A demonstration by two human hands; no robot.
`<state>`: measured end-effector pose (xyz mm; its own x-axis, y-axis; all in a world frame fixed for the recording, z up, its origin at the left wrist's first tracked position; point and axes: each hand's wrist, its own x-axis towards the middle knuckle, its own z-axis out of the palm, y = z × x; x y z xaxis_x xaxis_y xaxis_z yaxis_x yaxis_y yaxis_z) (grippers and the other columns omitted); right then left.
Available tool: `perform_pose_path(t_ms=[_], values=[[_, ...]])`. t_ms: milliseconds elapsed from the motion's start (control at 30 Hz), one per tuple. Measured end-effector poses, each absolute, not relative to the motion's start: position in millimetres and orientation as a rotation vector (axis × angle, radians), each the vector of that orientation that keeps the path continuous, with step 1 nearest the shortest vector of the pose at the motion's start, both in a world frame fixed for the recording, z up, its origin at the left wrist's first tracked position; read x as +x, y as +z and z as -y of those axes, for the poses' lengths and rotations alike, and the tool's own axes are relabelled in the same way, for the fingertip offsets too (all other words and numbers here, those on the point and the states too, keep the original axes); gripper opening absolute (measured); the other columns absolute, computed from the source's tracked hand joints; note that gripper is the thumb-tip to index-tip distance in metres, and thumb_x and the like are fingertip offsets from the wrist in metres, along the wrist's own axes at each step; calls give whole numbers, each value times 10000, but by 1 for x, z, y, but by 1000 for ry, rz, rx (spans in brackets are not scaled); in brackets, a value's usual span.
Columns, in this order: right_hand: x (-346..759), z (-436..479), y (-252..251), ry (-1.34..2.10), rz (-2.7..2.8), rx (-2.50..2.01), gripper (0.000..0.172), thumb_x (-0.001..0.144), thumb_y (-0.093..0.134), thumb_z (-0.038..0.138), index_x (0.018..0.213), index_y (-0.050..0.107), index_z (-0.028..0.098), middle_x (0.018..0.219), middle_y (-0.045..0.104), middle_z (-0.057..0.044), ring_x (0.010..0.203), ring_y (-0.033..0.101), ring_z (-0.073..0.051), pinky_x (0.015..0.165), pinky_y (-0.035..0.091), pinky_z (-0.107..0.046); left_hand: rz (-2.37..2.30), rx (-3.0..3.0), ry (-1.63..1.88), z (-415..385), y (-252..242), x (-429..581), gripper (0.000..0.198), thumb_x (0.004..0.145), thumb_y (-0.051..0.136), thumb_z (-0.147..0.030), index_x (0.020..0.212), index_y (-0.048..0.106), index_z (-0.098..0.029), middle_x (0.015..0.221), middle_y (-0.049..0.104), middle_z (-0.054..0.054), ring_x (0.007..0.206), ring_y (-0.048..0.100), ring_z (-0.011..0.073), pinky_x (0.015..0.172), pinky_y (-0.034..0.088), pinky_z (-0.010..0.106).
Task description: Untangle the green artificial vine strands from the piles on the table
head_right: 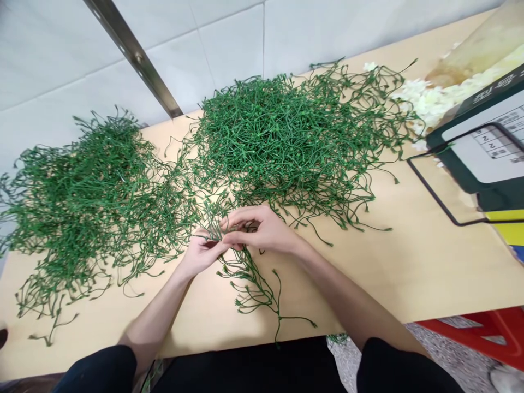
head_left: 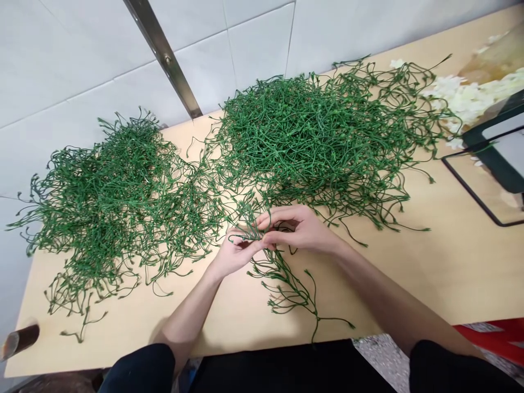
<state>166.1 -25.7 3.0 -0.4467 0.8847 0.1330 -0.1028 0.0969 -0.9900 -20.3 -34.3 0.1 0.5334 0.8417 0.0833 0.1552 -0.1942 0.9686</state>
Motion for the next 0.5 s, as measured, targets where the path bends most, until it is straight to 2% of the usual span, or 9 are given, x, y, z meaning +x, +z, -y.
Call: perform_pose_path(t_ms=[100,267,367,500], values=[[165,25,5,1526,1489,-787,180,727,785,336,766,707,179,883,704,-56,854,670,-191,736,557,-304,-856,1700,770,34,0,-21,352,872,608,-421,721,773,-150,728,759,83,712,702,189,723,555,286],[165,26,4,1508,1638,-814,238,828,696,323,650,660,171,765,640,-20,713,609,-130,681,500,-264,-857,1759,771,35,-1,-22,348,861,632,-394,636,757,-159,520,651,20,481,546,107,549,461,233],[165,26,3,1490,1674,-810,220,856,665,328,699,687,175,812,648,-28,751,605,-133,696,495,-262,-858,1783,766,35,-2,-23,357,860,632,-400,626,746,-156,536,652,12,434,458,77,454,359,223],[166,25,3,1596,1584,-792,205,817,698,375,762,700,178,845,640,-35,777,613,-147,659,514,-263,-854,1771,702,35,-1,-23,385,860,620,-440,665,738,-131,570,655,29,470,479,88,474,381,226]])
